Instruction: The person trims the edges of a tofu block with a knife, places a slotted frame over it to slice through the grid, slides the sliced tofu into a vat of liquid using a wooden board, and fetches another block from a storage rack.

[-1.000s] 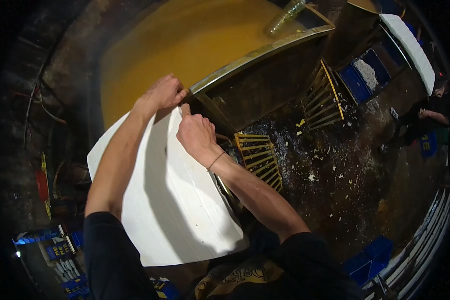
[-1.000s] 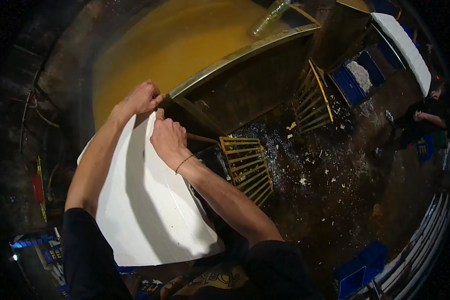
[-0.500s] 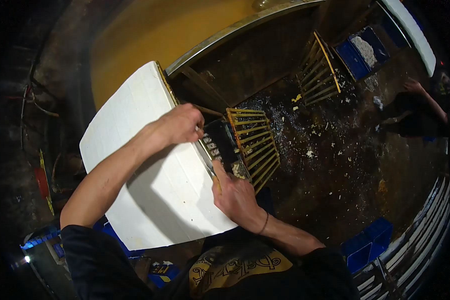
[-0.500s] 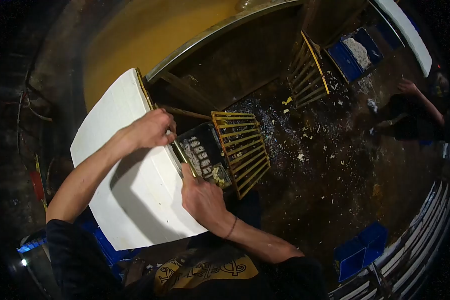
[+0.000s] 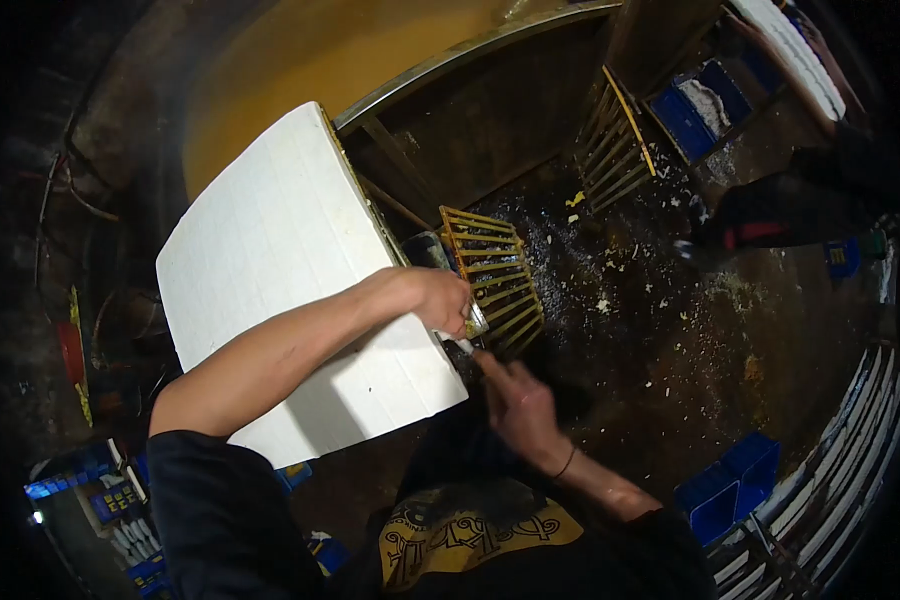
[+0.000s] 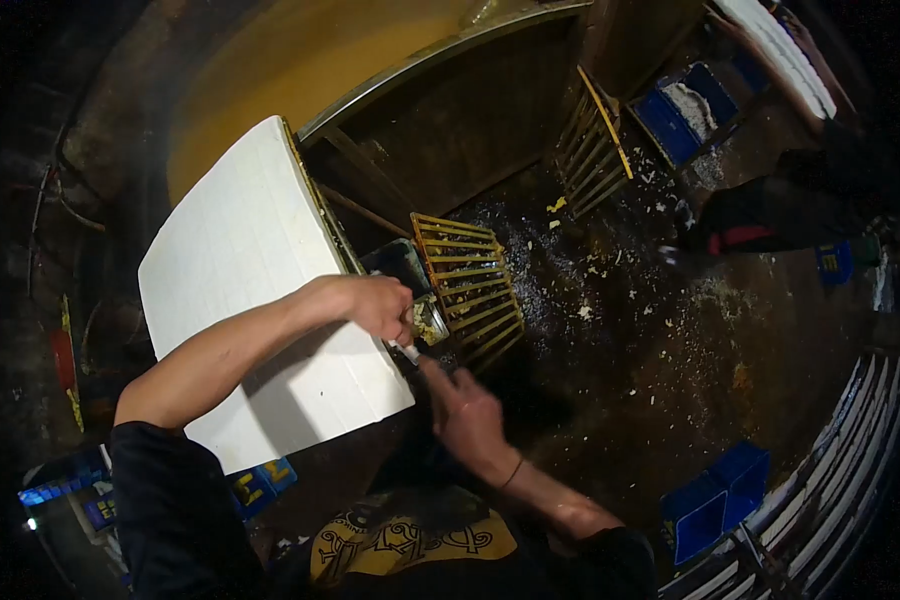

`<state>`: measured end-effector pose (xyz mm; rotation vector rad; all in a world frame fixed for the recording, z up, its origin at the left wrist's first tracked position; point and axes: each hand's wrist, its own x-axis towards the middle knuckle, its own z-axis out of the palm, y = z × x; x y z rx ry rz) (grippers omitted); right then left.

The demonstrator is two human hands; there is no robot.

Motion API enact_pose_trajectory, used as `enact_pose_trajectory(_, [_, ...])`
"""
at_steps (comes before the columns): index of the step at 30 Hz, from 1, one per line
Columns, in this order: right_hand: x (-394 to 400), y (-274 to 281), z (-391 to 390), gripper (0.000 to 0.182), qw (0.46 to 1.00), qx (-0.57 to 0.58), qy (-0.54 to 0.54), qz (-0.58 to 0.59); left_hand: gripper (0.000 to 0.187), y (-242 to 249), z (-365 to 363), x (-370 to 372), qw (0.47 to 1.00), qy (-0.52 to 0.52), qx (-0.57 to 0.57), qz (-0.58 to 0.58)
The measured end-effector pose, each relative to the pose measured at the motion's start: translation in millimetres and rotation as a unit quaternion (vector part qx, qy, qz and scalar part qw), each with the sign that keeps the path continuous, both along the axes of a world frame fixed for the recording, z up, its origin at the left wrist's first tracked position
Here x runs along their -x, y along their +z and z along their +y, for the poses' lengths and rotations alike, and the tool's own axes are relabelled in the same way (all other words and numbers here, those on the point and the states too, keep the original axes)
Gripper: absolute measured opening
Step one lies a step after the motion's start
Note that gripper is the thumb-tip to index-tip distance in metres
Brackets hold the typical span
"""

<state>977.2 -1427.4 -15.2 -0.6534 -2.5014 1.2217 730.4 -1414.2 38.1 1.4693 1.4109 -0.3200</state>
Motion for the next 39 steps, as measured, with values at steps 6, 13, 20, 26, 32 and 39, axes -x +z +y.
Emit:
enact_pose_trajectory(6, [-40, 106, 49, 0.031, 0.994, 0.026, 0.066, 0.078, 0.028, 80, -43, 11, 0.949, 0.263, -0.107, -0.135])
enact_pose_trajectory(13, [-80, 136, -73, 0.035, 0.977, 0.197, 0.041, 0.071, 0.031, 67, -370, -87, 0.581, 0.538, -0.406, -0.455])
enact_pose_trajectory(20, [-99, 114, -239, 0.036, 0.957, 0.230, 0.174, 0.026, 0.028, -90, -592, -263, 0.079, 0.884, -0.293, -0.355])
enact_pose_trajectory(26, [-73, 121, -292, 0.038, 0.971, 0.233, 0.052, -0.017, 0.058, -172, -550, -173, 0.160, 0.842, -0.208, -0.472])
enact_pose_trajectory(32, [64, 131, -331, 0.040, 0.957, 0.273, 0.086, 0.034, 0.062, -226, -609, -76, 0.277, 0.946, -0.083, -0.146])
enact_pose_trajectory(39, [279, 123, -413, 0.024, 0.989, 0.055, 0.109, 0.077, 0.061, -67, -608, 114, 0.287, 0.851, -0.370, -0.238])
